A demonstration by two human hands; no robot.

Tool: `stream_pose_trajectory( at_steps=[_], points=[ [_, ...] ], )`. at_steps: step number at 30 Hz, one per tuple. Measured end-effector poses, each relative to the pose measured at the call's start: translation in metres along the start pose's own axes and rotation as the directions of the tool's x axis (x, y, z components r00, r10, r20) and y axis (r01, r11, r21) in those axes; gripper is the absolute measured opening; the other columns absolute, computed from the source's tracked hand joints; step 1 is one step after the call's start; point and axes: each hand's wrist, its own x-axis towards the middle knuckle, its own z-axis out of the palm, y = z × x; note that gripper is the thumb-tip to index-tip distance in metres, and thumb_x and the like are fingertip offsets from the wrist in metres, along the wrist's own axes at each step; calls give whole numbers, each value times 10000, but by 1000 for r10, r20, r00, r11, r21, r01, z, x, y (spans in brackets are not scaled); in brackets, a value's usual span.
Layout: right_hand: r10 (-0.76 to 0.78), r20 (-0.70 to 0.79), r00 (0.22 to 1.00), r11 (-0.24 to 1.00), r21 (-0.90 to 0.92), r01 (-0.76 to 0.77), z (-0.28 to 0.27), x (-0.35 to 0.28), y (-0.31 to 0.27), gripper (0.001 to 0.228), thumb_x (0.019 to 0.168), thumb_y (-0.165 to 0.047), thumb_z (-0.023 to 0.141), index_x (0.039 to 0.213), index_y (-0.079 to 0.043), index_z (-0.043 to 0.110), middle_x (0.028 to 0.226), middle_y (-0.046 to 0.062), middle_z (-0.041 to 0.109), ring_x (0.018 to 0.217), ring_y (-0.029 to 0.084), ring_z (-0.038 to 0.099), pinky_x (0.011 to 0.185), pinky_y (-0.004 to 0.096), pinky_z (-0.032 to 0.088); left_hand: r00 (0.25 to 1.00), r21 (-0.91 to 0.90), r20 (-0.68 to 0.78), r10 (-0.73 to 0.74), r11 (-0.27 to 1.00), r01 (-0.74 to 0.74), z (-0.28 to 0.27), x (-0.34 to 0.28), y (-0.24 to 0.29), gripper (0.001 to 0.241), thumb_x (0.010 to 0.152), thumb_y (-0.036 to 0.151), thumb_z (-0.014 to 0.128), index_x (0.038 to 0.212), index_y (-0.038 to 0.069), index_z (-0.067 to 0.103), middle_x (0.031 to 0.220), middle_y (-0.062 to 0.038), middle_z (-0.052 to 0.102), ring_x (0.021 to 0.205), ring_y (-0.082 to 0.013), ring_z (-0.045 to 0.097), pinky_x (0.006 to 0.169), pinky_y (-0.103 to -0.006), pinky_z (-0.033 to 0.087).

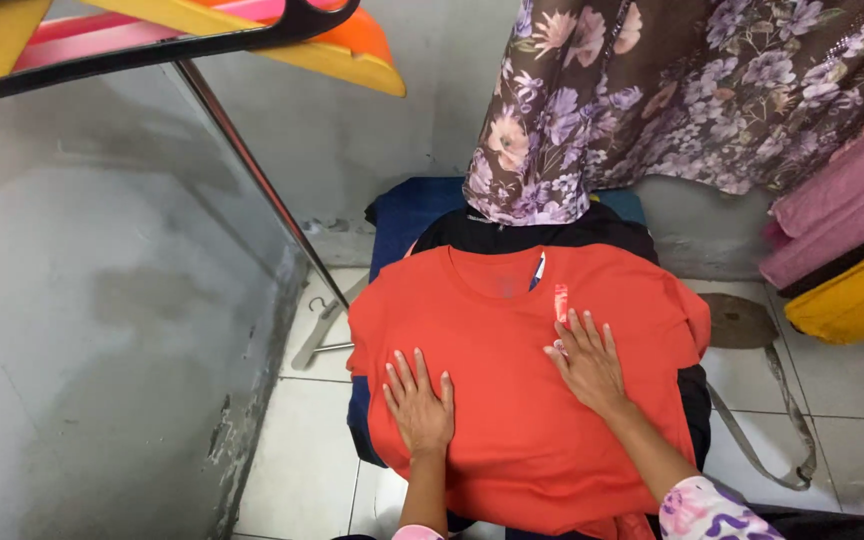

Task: The person folds a red t-shirt on their lap, smoothing the fabric and aligning the edges. They then place a black hanger into the shirt's neckline and adjust the garment on the hanger.

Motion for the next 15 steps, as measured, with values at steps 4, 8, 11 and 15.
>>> stream_pose_trajectory(
  at_steps=[4, 8, 11, 15],
  points=[
    [78, -42, 996, 982, 176, -69, -23, 4, -17, 505, 960, -557, 497, 1225, -174, 691, 1668, 146, 335, 1562, 362, 253, 1244, 544, 205, 999, -16, 33, -21, 1000, 21, 0, 0, 1, 742, 999, 587, 366, 1614, 187, 255, 1692, -142, 177, 1546, -348, 152, 1222, -513, 144],
    [-382, -4, 924, 897, 241, 371, -46, 11, -80, 625, 985, -507, 505, 1494, -148, 461, 1665, 99, 306, 1550, 300, 226, 1225, 517, 175, 999, -36, -49, 5, 999, -7, 2, 0, 2, 730, 986, 561, 427, 1589, 163, 325, 1680, -157, 219, 1534, -360, 199, 1207, -518, 189],
    [-502, 54, 863, 848, 226, 479, -24, 43, -102, 711, 1015, -542, 442, 1597, -154, 313, 1682, 64, 270, 1557, 242, 196, 1239, 471, 138, 993, -39, -118, 31, 999, -36, 6, -2, -1, 729, 969, 539, 483, 1574, 149, 366, 1669, -170, 252, 1519, -374, 246, 1197, -523, 223],
    [-360, -94, 928, 930, 43, 365, 23, 99, -126, 712, 1036, -502, 389, 1556, -18, 348, 1644, 229, 296, 1549, 369, 215, 1238, 539, 155, 992, -62, -126, 19, 998, -27, 4, 0, -1, 737, 961, 541, 486, 1575, 151, 368, 1661, -175, 271, 1508, -376, 269, 1196, -528, 220]
  ],
)
